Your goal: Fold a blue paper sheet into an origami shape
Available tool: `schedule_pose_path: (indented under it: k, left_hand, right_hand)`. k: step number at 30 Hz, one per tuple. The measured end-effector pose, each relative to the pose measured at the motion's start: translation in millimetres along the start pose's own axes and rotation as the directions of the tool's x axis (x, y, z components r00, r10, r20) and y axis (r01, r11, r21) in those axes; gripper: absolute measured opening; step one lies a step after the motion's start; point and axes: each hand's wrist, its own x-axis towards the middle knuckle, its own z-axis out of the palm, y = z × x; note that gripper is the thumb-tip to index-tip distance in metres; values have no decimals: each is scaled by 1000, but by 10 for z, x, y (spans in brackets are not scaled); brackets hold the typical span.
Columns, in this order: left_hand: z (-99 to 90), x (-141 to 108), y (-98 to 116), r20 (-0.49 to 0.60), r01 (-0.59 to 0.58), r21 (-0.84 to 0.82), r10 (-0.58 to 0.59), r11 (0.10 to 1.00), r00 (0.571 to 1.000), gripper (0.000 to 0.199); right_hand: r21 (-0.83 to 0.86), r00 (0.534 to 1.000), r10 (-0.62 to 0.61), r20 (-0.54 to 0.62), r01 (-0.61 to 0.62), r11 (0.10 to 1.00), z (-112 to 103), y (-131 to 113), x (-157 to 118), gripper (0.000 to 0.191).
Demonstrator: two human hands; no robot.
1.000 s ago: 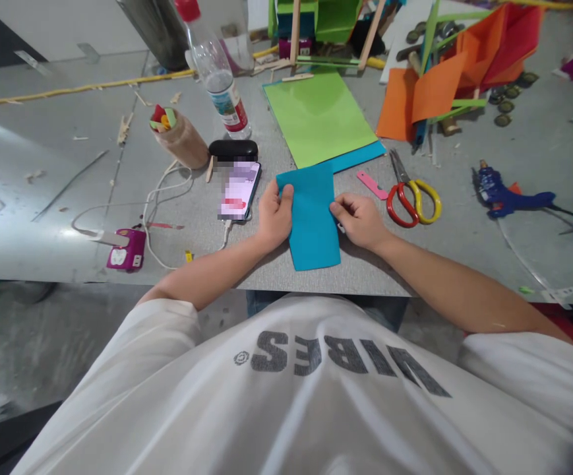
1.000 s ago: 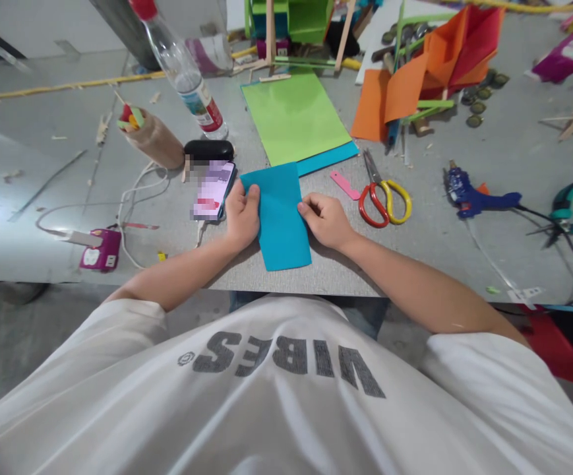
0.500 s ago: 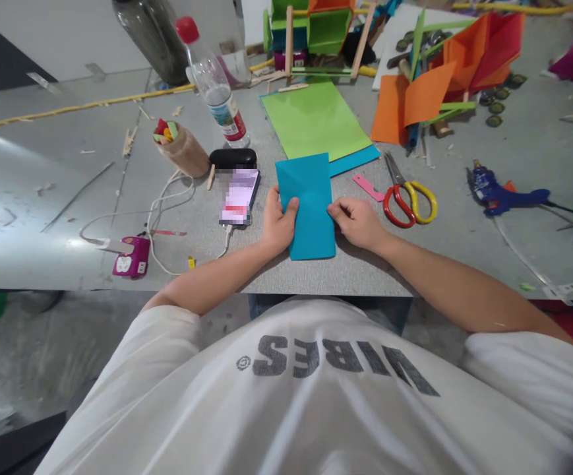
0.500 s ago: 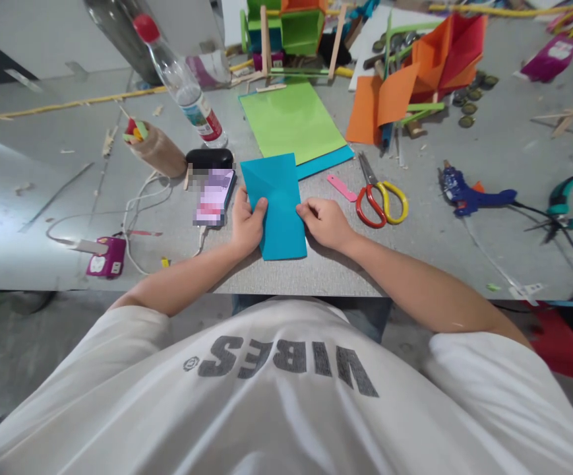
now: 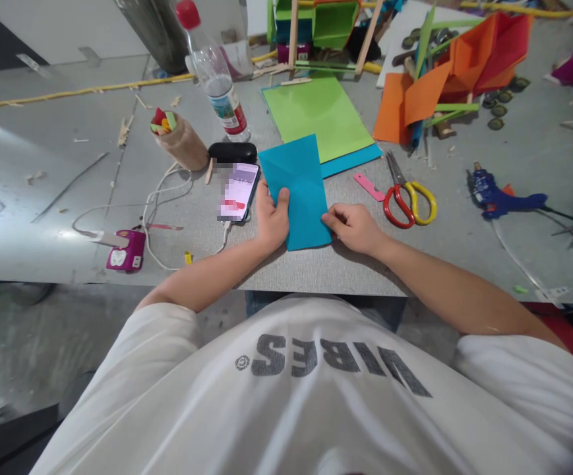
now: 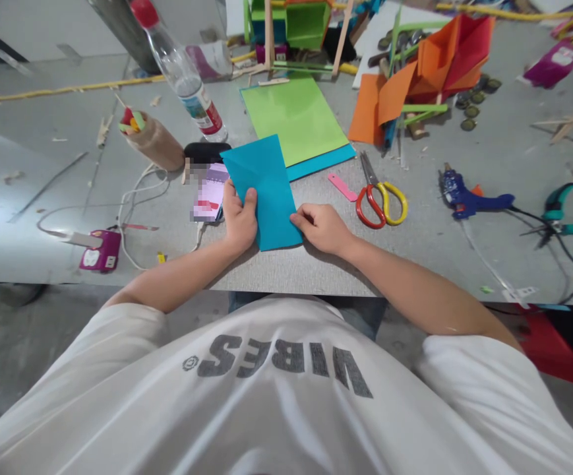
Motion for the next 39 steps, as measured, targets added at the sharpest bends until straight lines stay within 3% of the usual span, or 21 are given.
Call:
schedule_pose_path:
  k: [4, 12, 14, 17, 22, 31, 39]
  left_hand:
    - [7, 35, -45, -86, -39, -11, 38, 999, 996, 75]
    - [-60, 144, -130, -181, -85, 16, 86, 996, 980, 69]
    - [-68, 145, -126, -128, -60, 5, 60, 998, 990, 70]
    - [-39, 78, -85, 35, 29, -71, -26, 997, 999, 76]
    - [35, -133, 48, 263, 189, -204, -133, 960, 956, 74]
    - [-16, -171, 273, 361, 276, -114, -219, 954, 907, 78]
    - [6, -125, 183, 363, 355, -254, -252, 900, 897, 80]
  right_hand:
    - [7, 999, -1, 49, 1, 1000, -13, -12, -8, 68]
    - [-148, 1000, -24, -20, 21, 989, 0, -58, -65, 95]
    - [-96, 997, -29, -78, 21, 995, 11, -47, -70, 96]
    - [127, 984, -22, -178, 45, 991, 26, -38, -40, 91]
    - [373, 971, 55, -231, 36, 927, 31, -38, 42, 84]
    - [402, 971, 70, -226, 27, 915, -17, 1, 35, 59]
    - [466, 966, 145, -214, -30, 884, -12, 47, 78, 44]
